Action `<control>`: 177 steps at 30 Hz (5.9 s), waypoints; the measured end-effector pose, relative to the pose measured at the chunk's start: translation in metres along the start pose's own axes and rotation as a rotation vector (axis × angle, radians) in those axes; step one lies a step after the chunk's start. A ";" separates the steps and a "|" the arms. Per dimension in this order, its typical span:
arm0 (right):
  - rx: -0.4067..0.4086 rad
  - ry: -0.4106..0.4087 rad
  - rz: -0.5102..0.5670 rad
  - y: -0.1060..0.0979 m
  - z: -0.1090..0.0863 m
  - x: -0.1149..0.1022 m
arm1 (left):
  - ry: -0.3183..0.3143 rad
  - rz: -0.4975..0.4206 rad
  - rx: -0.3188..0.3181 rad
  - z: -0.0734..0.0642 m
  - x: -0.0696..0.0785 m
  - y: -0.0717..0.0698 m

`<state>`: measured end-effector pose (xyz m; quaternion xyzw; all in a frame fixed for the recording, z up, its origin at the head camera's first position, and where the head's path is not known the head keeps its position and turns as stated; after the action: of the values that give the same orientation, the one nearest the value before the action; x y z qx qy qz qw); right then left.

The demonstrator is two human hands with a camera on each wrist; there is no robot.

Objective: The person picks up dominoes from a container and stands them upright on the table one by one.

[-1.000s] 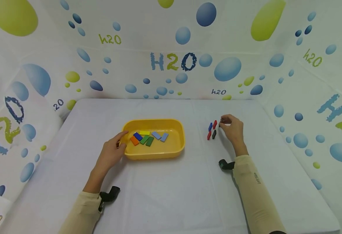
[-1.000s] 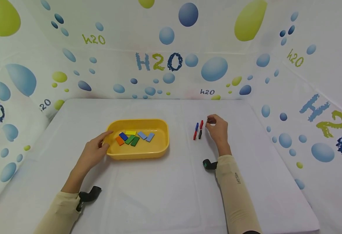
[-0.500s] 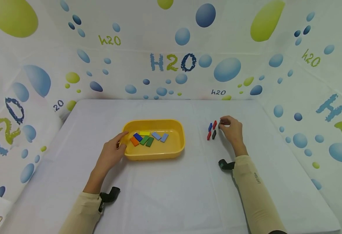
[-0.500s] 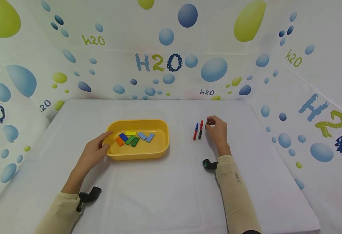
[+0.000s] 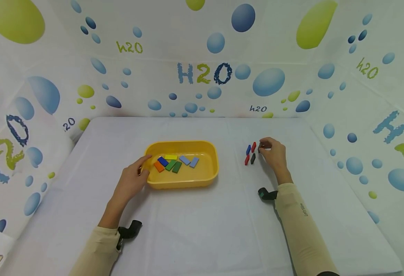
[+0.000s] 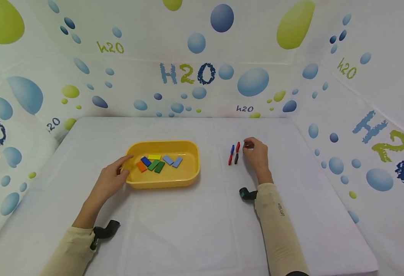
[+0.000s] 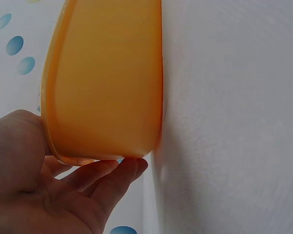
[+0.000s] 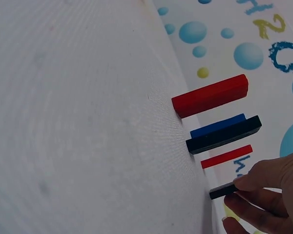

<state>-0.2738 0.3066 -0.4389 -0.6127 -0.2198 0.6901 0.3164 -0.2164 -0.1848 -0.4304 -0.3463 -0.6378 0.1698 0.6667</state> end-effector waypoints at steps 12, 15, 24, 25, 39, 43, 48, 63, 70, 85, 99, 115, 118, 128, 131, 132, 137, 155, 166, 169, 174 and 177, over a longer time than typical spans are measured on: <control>-0.032 0.044 0.014 -0.001 0.000 -0.003 | -0.006 0.004 0.001 -0.001 0.000 0.000; -0.041 0.062 0.007 -0.005 0.001 -0.007 | -0.009 0.004 0.003 -0.001 0.000 0.000; 0.069 -0.006 -0.005 -0.017 0.002 -0.034 | -0.005 0.003 0.004 -0.001 0.001 -0.001; 0.084 -0.019 -0.001 -0.018 0.001 -0.038 | -0.007 0.001 0.003 -0.001 0.001 -0.001; 0.139 -0.269 0.041 -0.014 -0.022 -0.114 | -0.010 -0.013 0.002 0.002 -0.001 0.001; 0.122 -0.335 0.037 0.000 -0.025 -0.130 | -0.016 -0.009 -0.002 0.002 0.000 0.001; 0.059 -0.378 0.049 0.020 -0.027 -0.149 | -0.024 -0.010 0.000 0.001 0.001 0.001; -0.146 -0.415 0.008 0.076 -0.030 -0.183 | -0.010 0.000 0.010 0.001 0.001 0.000; -0.260 -0.381 -0.038 0.106 -0.025 -0.186 | -0.014 0.004 0.006 -0.001 0.000 0.000; -0.352 -0.303 -0.196 0.139 -0.016 -0.186 | -0.012 0.007 0.007 0.000 -0.003 0.001; -0.462 -0.176 -0.471 0.161 -0.003 -0.183 | -0.017 -0.003 0.008 -0.001 0.000 0.001; -0.482 -0.175 -0.588 0.169 -0.008 -0.181 | -0.011 0.002 0.011 -0.001 -0.001 0.002; -0.495 -0.186 -0.593 0.169 -0.009 -0.181 | -0.015 0.001 0.009 -0.001 -0.001 0.001; -0.524 -0.198 -0.536 0.168 -0.010 -0.182 | -0.012 0.003 0.002 0.000 0.001 0.000; -0.532 -0.202 -0.536 0.168 -0.010 -0.182 | -0.010 -0.001 0.003 0.000 0.000 0.001; -0.536 -0.204 -0.541 0.169 -0.010 -0.182 | -0.011 0.001 0.004 0.000 0.000 0.001; -0.555 -0.218 -0.567 0.172 -0.012 -0.182 | -0.016 -0.002 0.001 -0.002 -0.001 0.001; -0.502 -0.359 -0.609 0.170 -0.014 -0.186 | 0.001 -0.002 0.005 -0.001 -0.001 0.001; -0.487 -0.312 -0.548 0.168 -0.013 -0.189 | 0.001 -0.002 0.012 -0.003 0.000 0.000; -0.490 -0.299 -0.538 0.167 -0.014 -0.188 | -0.008 0.000 0.006 -0.002 0.001 0.000; -0.494 -0.295 -0.521 0.165 -0.015 -0.187 | -0.014 -0.003 0.003 -0.001 0.001 0.001; -0.495 -0.300 -0.505 0.165 -0.016 -0.187 | -0.009 -0.001 0.003 -0.001 0.001 0.000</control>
<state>-0.2769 0.0570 -0.4229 -0.4891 -0.5675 0.5987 0.2833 -0.2147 -0.1840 -0.4296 -0.3441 -0.6407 0.1718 0.6645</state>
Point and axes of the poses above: each hand's wrist, its own z-axis towards the middle knuckle, its own y-axis out of the palm, x = y × z, the point moved 4 cm from there along z, towards the middle knuckle, and after that the axes turned 9 degrees about -x, right-handed, at the moved point
